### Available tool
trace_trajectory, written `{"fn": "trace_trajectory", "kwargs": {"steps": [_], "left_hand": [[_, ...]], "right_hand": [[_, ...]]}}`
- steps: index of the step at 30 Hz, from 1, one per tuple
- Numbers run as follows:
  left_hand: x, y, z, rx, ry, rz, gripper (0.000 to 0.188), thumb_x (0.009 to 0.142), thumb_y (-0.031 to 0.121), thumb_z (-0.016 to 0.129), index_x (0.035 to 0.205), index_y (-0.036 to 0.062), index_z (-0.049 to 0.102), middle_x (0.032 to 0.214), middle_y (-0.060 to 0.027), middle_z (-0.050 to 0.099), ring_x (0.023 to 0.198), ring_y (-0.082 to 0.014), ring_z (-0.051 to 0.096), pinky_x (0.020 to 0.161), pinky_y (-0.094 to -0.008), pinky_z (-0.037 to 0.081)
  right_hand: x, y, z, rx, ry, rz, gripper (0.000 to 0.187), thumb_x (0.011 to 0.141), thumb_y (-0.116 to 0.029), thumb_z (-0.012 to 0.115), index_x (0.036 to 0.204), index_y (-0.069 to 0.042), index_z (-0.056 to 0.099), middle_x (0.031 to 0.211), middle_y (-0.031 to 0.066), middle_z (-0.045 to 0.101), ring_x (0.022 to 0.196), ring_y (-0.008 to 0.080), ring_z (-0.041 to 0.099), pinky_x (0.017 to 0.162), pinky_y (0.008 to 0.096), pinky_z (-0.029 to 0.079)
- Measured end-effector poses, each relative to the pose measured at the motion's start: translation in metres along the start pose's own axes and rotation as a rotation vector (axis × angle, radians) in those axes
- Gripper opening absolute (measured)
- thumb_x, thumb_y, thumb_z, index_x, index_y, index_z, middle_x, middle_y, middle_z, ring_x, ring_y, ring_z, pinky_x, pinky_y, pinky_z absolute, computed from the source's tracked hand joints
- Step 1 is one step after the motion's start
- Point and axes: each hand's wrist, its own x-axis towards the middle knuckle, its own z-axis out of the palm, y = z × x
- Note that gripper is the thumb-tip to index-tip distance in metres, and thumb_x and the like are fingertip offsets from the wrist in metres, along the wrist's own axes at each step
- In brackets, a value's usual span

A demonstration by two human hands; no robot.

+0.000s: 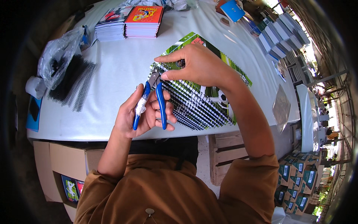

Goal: The person uses pliers to cut the ends of plastic spiral bindings on stacks of notebooks, organizes the notebooks into piles by cover design, and packs several notebooks into a cardboard box.

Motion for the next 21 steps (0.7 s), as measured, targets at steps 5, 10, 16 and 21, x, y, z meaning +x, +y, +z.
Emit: {"fn": "trace_trajectory", "kwargs": {"steps": [5, 10, 16, 21], "left_hand": [[0.003, 0.004, 0.007, -0.02, 0.138, -0.039, 0.061, 0.096, 0.052, 0.022, 0.118, 0.0012, 0.05, 0.099, -0.0168, 0.062, 0.098, -0.0361, 0.06, 0.083, -0.0476, 0.048], [-0.01, 0.023, 0.017, 0.366, 0.363, -0.096, 0.052, 0.097, 0.048, 0.028, 0.105, 0.0023, 0.052, 0.089, -0.015, 0.064, 0.078, -0.0355, 0.064, 0.067, -0.0458, 0.05], [-0.009, 0.023, 0.027, 0.85, 0.541, -0.128, 0.044, 0.098, 0.042, 0.033, 0.105, 0.0023, 0.052, 0.089, -0.0124, 0.064, 0.084, -0.0254, 0.064, 0.067, -0.0337, 0.047], [-0.019, 0.02, 0.005, 0.069, 0.223, -0.079, 0.067, 0.096, 0.051, 0.022, 0.123, -0.0058, 0.045, 0.104, -0.0242, 0.059, 0.104, -0.0444, 0.056, 0.09, -0.0525, 0.045]], "right_hand": [[0.001, 0.006, 0.002, 0.11, 0.01, -0.03, 0.039, 0.081, -0.019, 0.068, 0.118, -0.011, 0.062, 0.088, 0.0071, 0.067, 0.078, 0.0079, 0.055, 0.075, 0.0238, 0.044], [-0.001, -0.008, 0.004, -0.03, 0.037, 0.084, 0.04, 0.077, -0.029, 0.07, 0.113, -0.013, 0.064, 0.095, 0.0152, 0.067, 0.082, 0.0222, 0.064, 0.078, 0.0299, 0.046], [-0.005, -0.002, 0.018, -0.324, 0.188, -0.033, 0.052, 0.069, -0.036, 0.073, 0.115, -0.015, 0.063, 0.086, 0.014, 0.066, 0.078, 0.0317, 0.062, 0.073, 0.0383, 0.048], [-0.003, -0.014, 0.014, -0.262, 0.096, 0.058, 0.046, 0.076, -0.017, 0.069, 0.121, -0.011, 0.058, 0.094, 0.0169, 0.066, 0.075, 0.0265, 0.063, 0.073, 0.0311, 0.047]]}}
